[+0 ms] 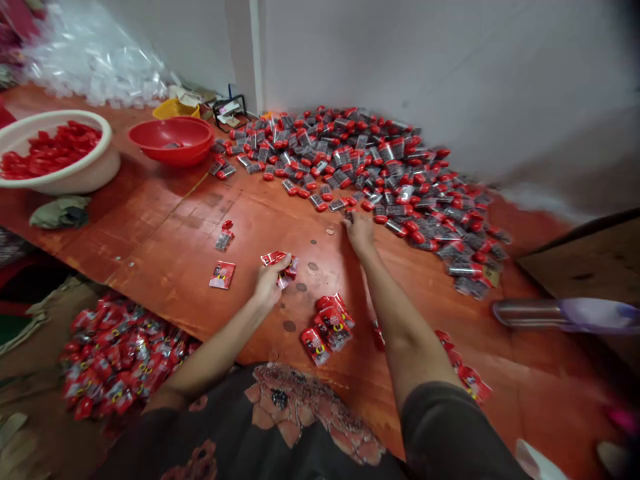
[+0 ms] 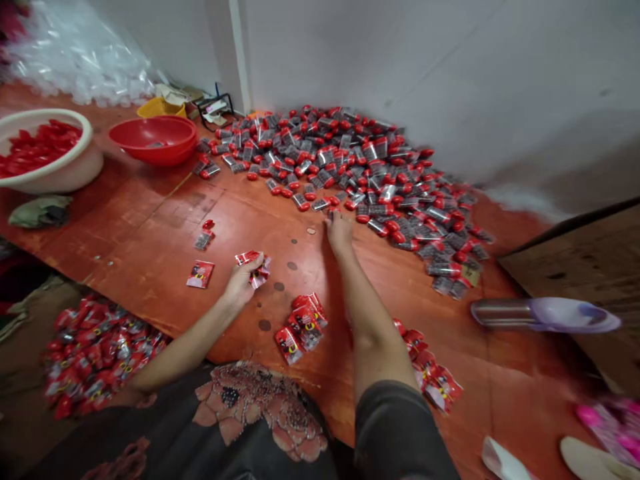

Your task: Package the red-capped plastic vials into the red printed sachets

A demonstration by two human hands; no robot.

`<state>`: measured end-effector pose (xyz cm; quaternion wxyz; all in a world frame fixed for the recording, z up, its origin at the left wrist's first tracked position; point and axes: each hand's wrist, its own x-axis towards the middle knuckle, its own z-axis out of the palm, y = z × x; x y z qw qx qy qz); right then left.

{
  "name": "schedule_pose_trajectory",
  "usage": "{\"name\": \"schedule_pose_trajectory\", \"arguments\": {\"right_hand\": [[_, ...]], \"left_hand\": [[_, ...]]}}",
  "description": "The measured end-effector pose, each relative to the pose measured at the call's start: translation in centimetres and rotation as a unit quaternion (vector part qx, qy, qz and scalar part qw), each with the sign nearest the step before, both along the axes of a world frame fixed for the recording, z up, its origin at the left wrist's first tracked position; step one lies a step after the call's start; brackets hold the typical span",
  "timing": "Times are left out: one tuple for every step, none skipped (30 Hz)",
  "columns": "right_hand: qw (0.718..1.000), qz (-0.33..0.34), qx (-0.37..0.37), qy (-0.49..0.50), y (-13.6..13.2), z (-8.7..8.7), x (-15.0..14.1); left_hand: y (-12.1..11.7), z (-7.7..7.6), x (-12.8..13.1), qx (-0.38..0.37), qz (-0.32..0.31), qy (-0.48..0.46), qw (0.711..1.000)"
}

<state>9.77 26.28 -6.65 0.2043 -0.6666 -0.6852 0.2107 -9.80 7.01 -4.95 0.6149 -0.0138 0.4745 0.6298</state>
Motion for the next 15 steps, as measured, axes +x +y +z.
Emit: {"name": "schedule_pose_trajectory", "arguments": {"right_hand": [[1.0, 0.011, -0.007, -0.001, -0.4, -0.5, 0.0], [1.0, 0.024, -0.013, 0.001, -1.1, -0.9, 0.1], [0.999, 0.038, -0.018, 0.007, -2.0, -1.2, 0.1], [0.998, 0.053, -0.023, 0.015, -3.2, -1.5, 0.1], [0.997, 0.067, -0.029, 0.021, -4.6, -1.6, 0.1], [0.996, 0.078, -0.034, 0.036, -6.2, -1.5, 0.1], [0.994, 0.083, -0.039, 0.066, -8.0, -1.3, 0.1], [0.99, 0.083, -0.042, 0.106, -10.0, -0.9, 0.0], [0.981, 0.07, -0.043, 0.178, -12.2, -0.3, -0.2], [0.962, 0.054, -0.041, 0.263, -14.4, 0.4, -0.5], [0.943, 0.041, -0.033, 0.329, -16.5, 1.1, -0.9], [0.927, 0.032, -0.025, 0.372, -18.5, 1.9, -1.4], [0.918, 0.021, -0.009, 0.396, -20.3, 2.7, -1.8], [0.912, 0.01, 0.01, 0.41, -21.8, 3.3, -2.3], [0.908, 0.001, 0.022, 0.418, -23.1, 3.7, -2.7]], "left_hand": [[0.0, 0.0, -0.1, -0.004, -0.002, -0.008, 1.0], [0.0, -0.1, -0.2, -0.001, -0.006, -0.017, 1.0], [-0.1, -0.2, -0.2, 0.005, -0.012, -0.025, 1.0], [-0.1, -0.2, -0.2, 0.012, -0.017, -0.031, 0.999], [-0.2, -0.2, -0.2, 0.018, -0.021, -0.036, 0.999], [-0.3, -0.3, -0.1, 0.022, -0.024, -0.039, 0.999], [-0.4, -0.2, 0.0, 0.023, -0.026, -0.041, 0.999], [-0.6, -0.2, 0.2, 0.024, -0.027, -0.043, 0.998], [-0.7, -0.1, 0.4, 0.023, -0.028, -0.045, 0.998], [-0.8, 0.0, 0.6, 0.021, -0.027, -0.046, 0.998], [-1.0, 0.1, 0.8, 0.018, -0.026, -0.045, 0.998], [-1.2, 0.2, 1.1, 0.015, -0.024, -0.043, 0.999], [-1.3, 0.3, 1.3, 0.012, -0.023, -0.039, 0.999], [-1.6, 0.5, 1.6, 0.011, -0.022, -0.034, 0.999], [-1.8, 0.7, 1.8, 0.013, -0.022, -0.027, 0.999]]}}
